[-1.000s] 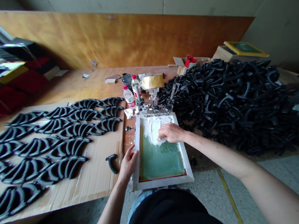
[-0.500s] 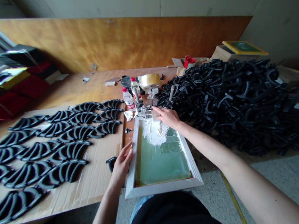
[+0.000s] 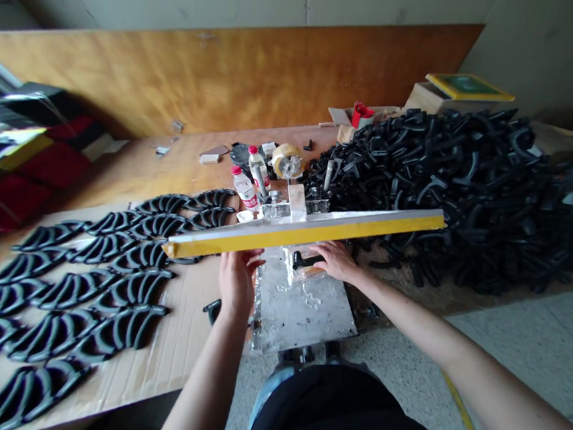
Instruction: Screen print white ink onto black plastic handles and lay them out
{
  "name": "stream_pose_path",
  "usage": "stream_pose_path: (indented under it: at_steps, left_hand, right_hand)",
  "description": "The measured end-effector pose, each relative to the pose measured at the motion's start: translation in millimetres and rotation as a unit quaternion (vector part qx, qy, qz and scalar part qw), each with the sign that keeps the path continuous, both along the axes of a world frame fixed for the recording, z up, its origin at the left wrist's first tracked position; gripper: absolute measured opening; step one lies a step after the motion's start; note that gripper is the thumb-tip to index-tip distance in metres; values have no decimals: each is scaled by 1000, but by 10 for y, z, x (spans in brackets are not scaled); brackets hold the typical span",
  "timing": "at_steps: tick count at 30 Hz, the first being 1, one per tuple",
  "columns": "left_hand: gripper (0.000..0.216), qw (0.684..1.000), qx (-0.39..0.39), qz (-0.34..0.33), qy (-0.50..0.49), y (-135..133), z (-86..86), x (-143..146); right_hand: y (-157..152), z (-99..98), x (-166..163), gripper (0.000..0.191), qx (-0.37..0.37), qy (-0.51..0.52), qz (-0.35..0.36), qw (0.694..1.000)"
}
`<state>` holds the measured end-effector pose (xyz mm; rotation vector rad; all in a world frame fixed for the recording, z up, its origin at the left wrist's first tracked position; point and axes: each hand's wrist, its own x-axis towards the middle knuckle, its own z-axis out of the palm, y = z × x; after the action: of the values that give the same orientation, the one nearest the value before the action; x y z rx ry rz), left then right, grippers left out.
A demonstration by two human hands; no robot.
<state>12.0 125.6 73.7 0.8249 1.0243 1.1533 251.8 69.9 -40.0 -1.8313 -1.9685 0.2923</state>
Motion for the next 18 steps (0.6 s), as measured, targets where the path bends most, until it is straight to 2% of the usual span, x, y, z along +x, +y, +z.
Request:
stream_pose_path:
  at_steps: [2, 4, 5, 7, 8, 9, 10, 11, 13, 14, 16, 18]
  left_hand:
    - [52, 989, -112, -91, 32, -284, -264, 83]
    - [56, 961, -207, -179, 44, -577, -519, 129]
    - [56, 952, -234, -193, 48, -689, -632, 113]
    - [51, 952, -243, -173, 70, -792, -830, -50]
    - [49, 954, -238, -152, 98, -777, -926, -207]
    - [48, 956, -227, -133, 133, -723, -1027, -415]
    - [48, 952, -222, -103, 182, -640, -1138, -662]
    - [48, 941, -231, -81, 235, -543, -1259, -934]
    - [48, 905, -262, -36, 333, -355, -1515, -1479]
    - [49, 886, -271, -28, 375, -283, -1634, -1715]
    - [52, 847, -277, -64, 450, -201, -1809, -2048]
    - [57, 801, -267, -138, 518, -169, -1852, -2180]
  right_hand:
    - [-96, 62, -271, 19, 12, -29, -2, 999]
    - [-231, 137, -534, 14, 36, -39, 30, 998]
    - [-304, 158, -639, 16, 50, -38, 75, 995]
    - [-438, 140, -710, 21, 64, -29, 169, 983]
    - [-495, 102, -647, 24, 60, -24, 180, 981]
    - [-546, 49, -509, 26, 48, -24, 152, 987]
    - [-594, -13, -304, 29, 28, -30, 89, 995]
    - [-643, -79, -49, 29, -2, -48, -3, 999]
    - [-753, -199, 515, 36, -93, -108, -171, 975]
    - [-811, -243, 773, 35, -148, -138, -211, 956]
    - [-915, -284, 1145, 32, -225, -164, -249, 928]
    - [-965, -250, 1287, 29, -222, -152, -265, 926]
